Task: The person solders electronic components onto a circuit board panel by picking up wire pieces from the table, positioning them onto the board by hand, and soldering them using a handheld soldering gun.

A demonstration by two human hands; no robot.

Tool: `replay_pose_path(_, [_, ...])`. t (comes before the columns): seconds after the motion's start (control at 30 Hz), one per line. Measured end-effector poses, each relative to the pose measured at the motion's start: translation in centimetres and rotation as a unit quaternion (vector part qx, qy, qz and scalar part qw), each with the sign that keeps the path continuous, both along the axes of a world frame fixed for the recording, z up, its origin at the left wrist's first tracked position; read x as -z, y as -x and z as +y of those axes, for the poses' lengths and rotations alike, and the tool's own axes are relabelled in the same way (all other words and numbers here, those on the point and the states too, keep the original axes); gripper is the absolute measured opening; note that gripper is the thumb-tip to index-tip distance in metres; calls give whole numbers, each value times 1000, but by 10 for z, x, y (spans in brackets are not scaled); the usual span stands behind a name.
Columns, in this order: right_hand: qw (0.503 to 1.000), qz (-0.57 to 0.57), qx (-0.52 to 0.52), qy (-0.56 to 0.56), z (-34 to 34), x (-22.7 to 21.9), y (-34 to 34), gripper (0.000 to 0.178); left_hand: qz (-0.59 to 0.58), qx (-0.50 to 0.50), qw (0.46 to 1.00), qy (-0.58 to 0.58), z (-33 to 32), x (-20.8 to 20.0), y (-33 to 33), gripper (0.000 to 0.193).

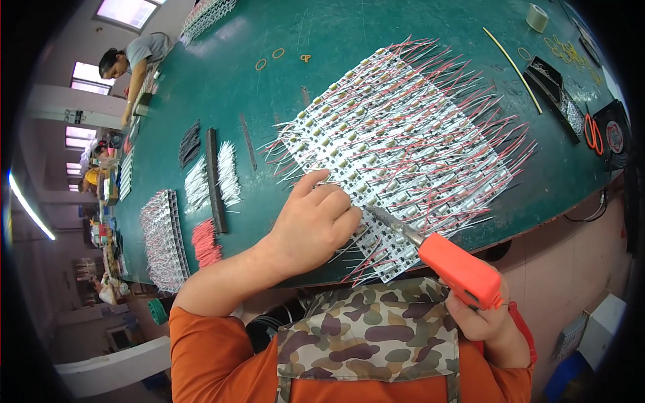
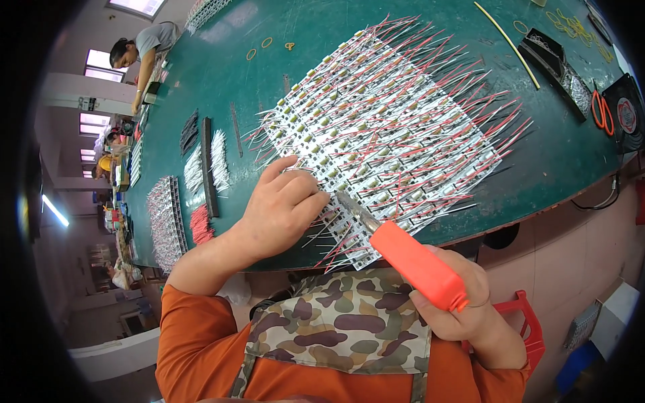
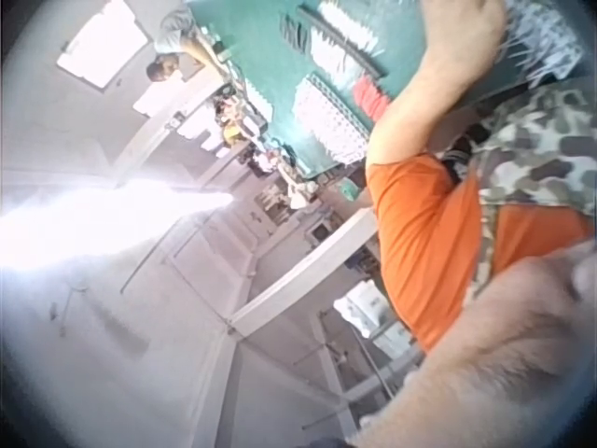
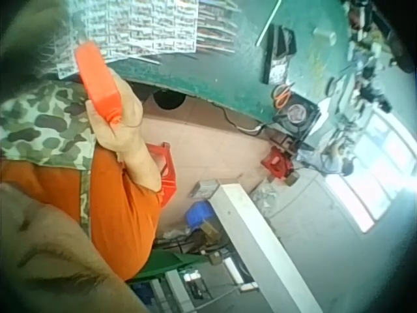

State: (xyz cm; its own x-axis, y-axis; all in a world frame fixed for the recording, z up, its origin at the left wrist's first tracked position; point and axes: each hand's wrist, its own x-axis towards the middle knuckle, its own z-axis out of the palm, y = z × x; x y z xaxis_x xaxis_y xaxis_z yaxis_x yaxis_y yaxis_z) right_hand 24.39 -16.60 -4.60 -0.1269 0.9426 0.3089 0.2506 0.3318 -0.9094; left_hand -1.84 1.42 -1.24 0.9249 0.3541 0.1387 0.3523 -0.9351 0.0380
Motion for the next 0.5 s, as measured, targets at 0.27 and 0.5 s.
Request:
replay_pose_path(0.27, [1000,14,-1,8,1,1,3,52,15,0,1000,7,1,-2,-1,17])
replay_pose_path(0.5, [1000,12,7,-1,2,-1,5,50,16,1,1000,15,1,-3,-2,16])
